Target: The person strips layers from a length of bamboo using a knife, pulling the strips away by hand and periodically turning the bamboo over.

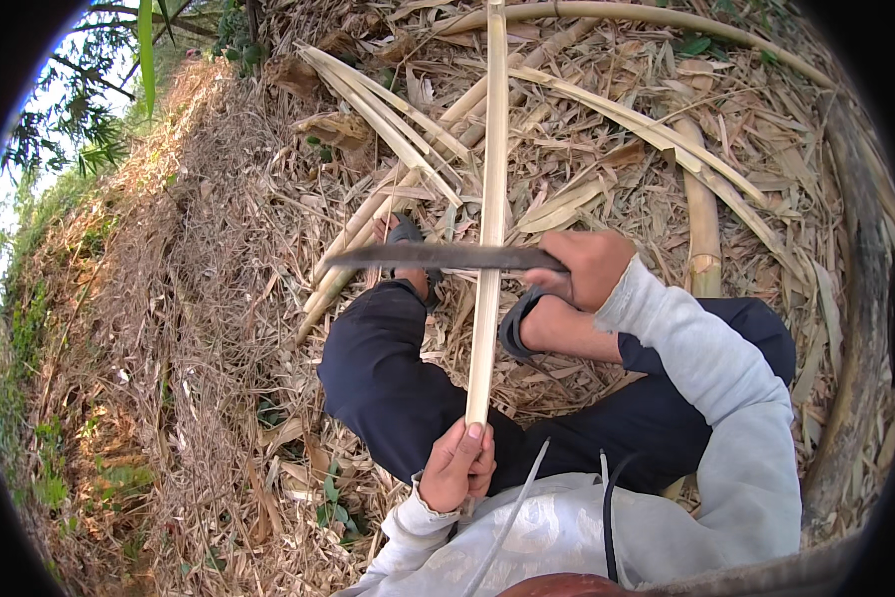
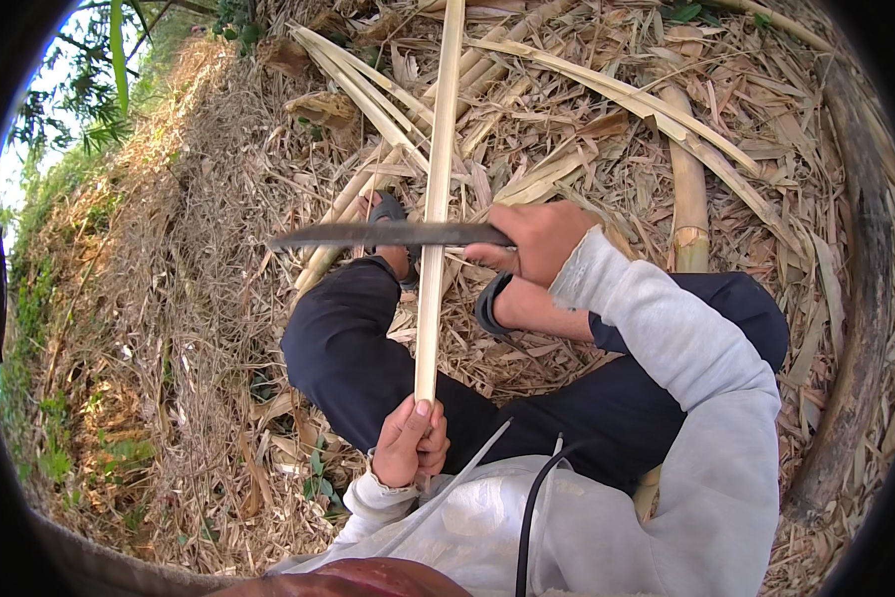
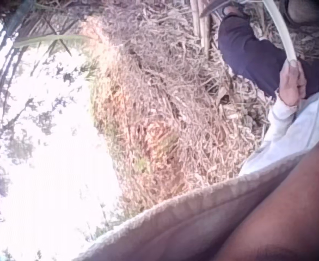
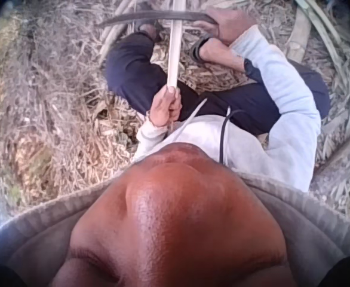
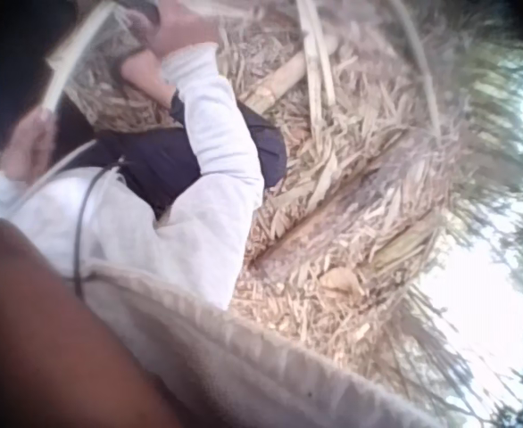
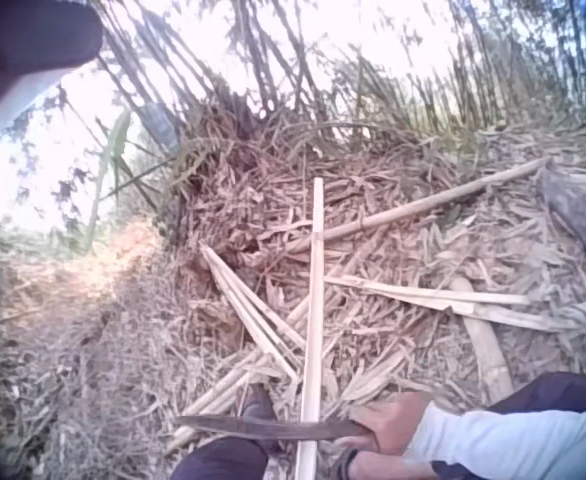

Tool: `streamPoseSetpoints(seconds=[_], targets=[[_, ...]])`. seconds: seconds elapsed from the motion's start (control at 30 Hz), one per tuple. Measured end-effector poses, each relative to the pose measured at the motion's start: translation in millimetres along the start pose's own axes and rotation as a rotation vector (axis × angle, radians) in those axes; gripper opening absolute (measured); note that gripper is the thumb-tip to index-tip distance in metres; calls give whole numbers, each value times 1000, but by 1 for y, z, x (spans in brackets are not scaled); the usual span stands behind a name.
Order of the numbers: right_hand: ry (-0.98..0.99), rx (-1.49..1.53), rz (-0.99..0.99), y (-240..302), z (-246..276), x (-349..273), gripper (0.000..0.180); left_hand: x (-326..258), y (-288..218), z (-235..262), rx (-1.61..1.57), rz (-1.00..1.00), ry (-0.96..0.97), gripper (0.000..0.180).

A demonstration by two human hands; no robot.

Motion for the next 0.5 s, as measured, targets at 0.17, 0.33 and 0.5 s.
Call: streamPoseSetpoints(seconds=[0.17, 0.33, 0.5], targets=[[-40, 133, 20, 12, 2, -12, 53, 9, -9, 1, 60, -33, -5, 29], [-107, 337, -195, -14, 17, -5, 54, 3, 4, 12, 122, -26, -17, 32], [-128, 473, -420, -18, 18, -5, 46, -8, 15, 20, 253, -43, -18, 33]])
Point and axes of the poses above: each hand's wrist, its own x-axis towards the middle knuckle, its own z-axis out of the back of the hand, y = z × x, the point moved 8 cm from there along x, towards the middle knuckle, and after that the axes turned 5 degrees about -y, right-handed, at the moved point
